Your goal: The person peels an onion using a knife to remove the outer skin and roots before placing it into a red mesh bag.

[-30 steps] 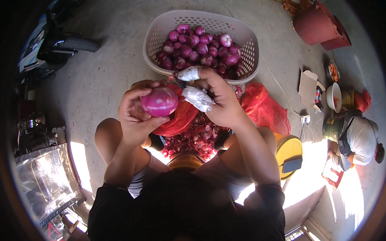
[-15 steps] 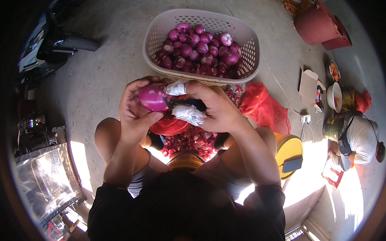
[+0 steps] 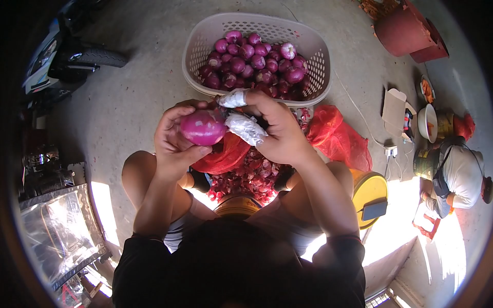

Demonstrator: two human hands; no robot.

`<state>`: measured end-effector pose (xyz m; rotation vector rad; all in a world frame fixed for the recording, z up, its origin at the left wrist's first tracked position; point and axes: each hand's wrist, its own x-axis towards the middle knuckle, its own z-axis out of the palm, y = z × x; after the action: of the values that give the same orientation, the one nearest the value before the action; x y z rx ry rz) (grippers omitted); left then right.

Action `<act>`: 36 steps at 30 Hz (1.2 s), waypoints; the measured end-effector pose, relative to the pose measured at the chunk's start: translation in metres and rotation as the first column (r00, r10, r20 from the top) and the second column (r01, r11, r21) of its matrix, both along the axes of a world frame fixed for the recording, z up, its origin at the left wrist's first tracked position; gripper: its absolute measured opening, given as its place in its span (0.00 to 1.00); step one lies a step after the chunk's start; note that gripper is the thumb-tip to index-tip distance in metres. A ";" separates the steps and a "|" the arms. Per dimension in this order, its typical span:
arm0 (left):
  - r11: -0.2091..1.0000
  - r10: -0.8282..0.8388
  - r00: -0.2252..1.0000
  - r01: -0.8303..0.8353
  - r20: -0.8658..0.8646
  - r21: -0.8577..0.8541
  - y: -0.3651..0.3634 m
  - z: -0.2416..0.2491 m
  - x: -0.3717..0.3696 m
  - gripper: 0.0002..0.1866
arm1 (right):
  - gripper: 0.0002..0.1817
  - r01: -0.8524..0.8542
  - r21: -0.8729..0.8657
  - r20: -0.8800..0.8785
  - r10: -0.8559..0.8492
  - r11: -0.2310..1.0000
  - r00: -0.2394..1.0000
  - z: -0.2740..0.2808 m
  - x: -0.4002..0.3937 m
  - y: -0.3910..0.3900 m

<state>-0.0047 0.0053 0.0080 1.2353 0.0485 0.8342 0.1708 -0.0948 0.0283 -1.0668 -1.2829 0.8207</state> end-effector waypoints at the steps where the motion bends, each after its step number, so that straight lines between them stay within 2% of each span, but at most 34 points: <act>1: 1.000 0.022 1.000 -0.022 -0.004 0.011 0.000 0.000 0.000 0.31 | 0.24 0.003 -0.009 -0.092 -0.004 1.000 0.996 0.000 -0.001 -0.001; 3: 0.997 0.064 0.998 -0.064 -0.013 0.032 -0.002 0.000 0.002 0.31 | 0.27 -0.020 -0.048 -0.061 0.017 0.999 0.998 -0.006 0.001 -0.004; 6: 0.954 0.196 0.981 -0.186 -0.017 0.235 0.000 -0.002 0.006 0.28 | 0.30 -0.074 -0.155 0.008 0.076 0.985 0.997 -0.006 0.001 -0.008; 10: 0.903 0.307 0.951 -0.274 -0.050 0.330 -0.003 0.000 0.007 0.26 | 0.30 0.010 -0.161 0.277 0.036 0.987 0.960 -0.005 0.001 -0.008; 13: 0.882 0.342 0.938 -0.301 -0.053 0.362 -0.003 -0.001 0.006 0.25 | 0.27 0.027 -0.116 0.269 0.005 0.993 0.963 -0.007 -0.002 -0.005; 19: 0.898 0.326 0.944 -0.292 -0.051 0.329 -0.005 -0.004 0.004 0.28 | 0.20 -0.012 -0.065 0.109 0.019 0.998 0.994 -0.007 -0.004 0.001; 22: 0.901 0.322 0.946 -0.295 -0.034 0.318 -0.005 -0.005 0.004 0.29 | 0.18 -0.025 -0.072 0.110 0.033 0.997 0.993 -0.010 -0.004 0.000; 25: 0.905 0.310 0.951 -0.299 0.012 0.303 -0.006 -0.005 0.005 0.28 | 0.18 -0.003 -0.031 0.194 0.009 1.000 0.981 -0.004 -0.003 0.003; 27: 0.920 0.282 0.957 -0.291 0.072 0.263 -0.008 -0.004 0.006 0.26 | 0.19 0.011 -0.054 0.061 -0.007 0.998 0.998 -0.005 -0.003 0.002; 31: 0.913 0.271 0.961 -0.275 0.057 0.300 -0.004 -0.001 0.006 0.27 | 0.23 -0.040 -0.032 -0.159 0.034 0.999 0.987 -0.006 -0.001 -0.002; 33: 0.896 0.265 0.964 -0.257 0.029 0.362 -0.002 -0.002 0.004 0.30 | 0.24 -0.115 -0.067 -0.058 0.111 0.991 0.992 -0.006 0.005 -0.006; 35: 0.930 0.250 0.967 -0.252 0.044 0.269 -0.005 0.000 0.006 0.27 | 0.25 -0.176 -0.098 0.001 0.177 0.980 0.984 -0.005 0.007 -0.006; 36: 0.943 0.243 0.969 -0.248 0.051 0.221 -0.006 0.000 0.007 0.26 | 0.26 -0.133 -0.062 0.049 0.136 0.989 0.989 -0.004 0.003 -0.006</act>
<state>0.0024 -0.0012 0.0078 1.4527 0.0927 1.0945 0.1735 -0.1003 0.0238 -1.0630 -1.3952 0.9414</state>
